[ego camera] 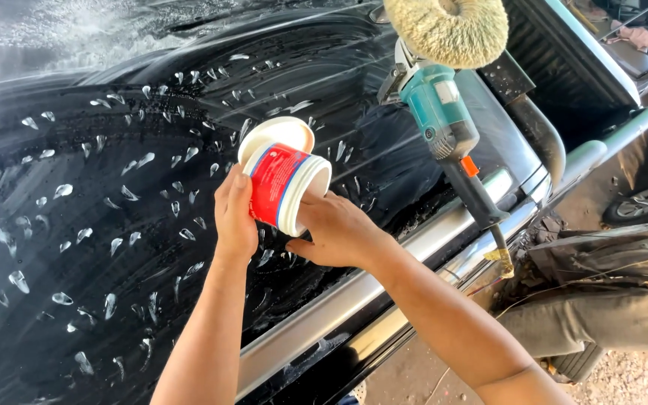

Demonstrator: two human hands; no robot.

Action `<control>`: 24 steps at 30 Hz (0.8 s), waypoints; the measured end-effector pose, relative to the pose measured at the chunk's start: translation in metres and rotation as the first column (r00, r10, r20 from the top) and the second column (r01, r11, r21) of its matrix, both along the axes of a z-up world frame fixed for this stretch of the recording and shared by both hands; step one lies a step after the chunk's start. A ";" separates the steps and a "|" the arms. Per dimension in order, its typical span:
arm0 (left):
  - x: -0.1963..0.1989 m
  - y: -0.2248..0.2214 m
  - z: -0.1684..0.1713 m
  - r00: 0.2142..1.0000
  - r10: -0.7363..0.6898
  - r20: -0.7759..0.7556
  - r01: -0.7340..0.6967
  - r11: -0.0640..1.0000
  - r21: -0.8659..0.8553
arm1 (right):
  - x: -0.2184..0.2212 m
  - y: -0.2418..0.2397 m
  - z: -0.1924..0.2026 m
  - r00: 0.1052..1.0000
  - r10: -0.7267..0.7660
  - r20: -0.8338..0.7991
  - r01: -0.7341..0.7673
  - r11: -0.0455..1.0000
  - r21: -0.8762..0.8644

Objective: Applying polishing compound and spraying liquid onto the roof of a car during a detailing process.

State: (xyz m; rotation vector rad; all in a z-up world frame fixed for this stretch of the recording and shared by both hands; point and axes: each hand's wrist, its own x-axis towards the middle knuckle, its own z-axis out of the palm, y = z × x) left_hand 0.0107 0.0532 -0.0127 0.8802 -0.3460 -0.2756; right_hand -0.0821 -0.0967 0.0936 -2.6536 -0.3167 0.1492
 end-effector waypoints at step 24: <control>0.022 0.011 -0.007 0.943 0.314 -0.113 -0.329 0.930 -0.165 | -0.044 -0.001 -0.046 0.746 -0.286 -0.602 0.126 0.947 -0.294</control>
